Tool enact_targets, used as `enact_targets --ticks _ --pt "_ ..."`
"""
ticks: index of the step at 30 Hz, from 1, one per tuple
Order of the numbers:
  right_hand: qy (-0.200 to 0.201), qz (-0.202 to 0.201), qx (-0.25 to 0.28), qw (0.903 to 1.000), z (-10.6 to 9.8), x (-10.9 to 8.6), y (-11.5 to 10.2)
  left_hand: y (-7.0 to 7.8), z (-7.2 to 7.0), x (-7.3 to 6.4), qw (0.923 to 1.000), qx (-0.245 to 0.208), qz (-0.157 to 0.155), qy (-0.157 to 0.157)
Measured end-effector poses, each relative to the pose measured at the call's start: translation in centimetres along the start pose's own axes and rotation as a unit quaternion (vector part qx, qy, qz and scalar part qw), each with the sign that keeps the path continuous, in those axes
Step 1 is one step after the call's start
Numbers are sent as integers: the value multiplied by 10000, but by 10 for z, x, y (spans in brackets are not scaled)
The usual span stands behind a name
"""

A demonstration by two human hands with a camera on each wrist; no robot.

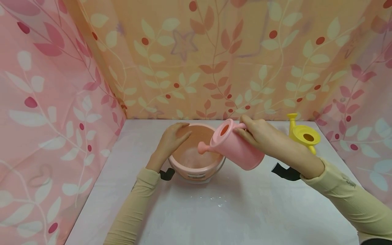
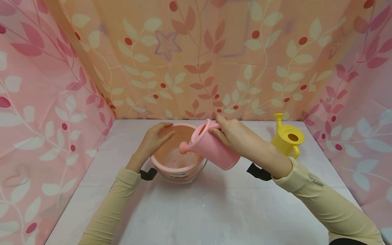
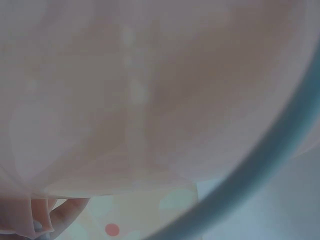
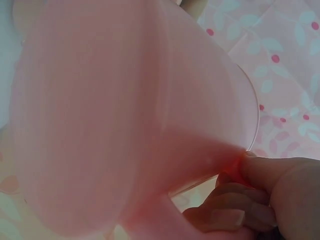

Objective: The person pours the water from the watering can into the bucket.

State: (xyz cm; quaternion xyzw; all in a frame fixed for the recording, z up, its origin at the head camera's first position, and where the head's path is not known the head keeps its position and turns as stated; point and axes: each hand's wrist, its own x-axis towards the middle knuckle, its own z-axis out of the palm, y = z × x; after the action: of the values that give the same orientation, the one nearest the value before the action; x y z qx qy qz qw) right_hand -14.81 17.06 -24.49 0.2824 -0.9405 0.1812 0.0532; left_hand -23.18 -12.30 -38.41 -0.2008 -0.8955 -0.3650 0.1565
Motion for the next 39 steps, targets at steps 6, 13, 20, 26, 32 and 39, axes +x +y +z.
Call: enact_targets --ticks 6,13,20,26,32,39 --pt "139 -130 -50 9998 1 1 1 0 0 0 10000 -49 -5 16" --pt "307 -266 -18 9992 1 3 3 0 0 -1 10000 -22 -34 -6" --pt "216 -219 -26 9995 1 3 3 1 0 -2 9999 -112 -23 -38" --pt "321 -374 -48 9988 1 4 3 0 0 -1 10000 -85 -9 0" --pt "194 -296 -2 9994 0 5 2 0 0 -1 10000 -85 32 37" --pt "23 -270 32 9996 -1 5 0 1 0 0 9999 -55 86 92"
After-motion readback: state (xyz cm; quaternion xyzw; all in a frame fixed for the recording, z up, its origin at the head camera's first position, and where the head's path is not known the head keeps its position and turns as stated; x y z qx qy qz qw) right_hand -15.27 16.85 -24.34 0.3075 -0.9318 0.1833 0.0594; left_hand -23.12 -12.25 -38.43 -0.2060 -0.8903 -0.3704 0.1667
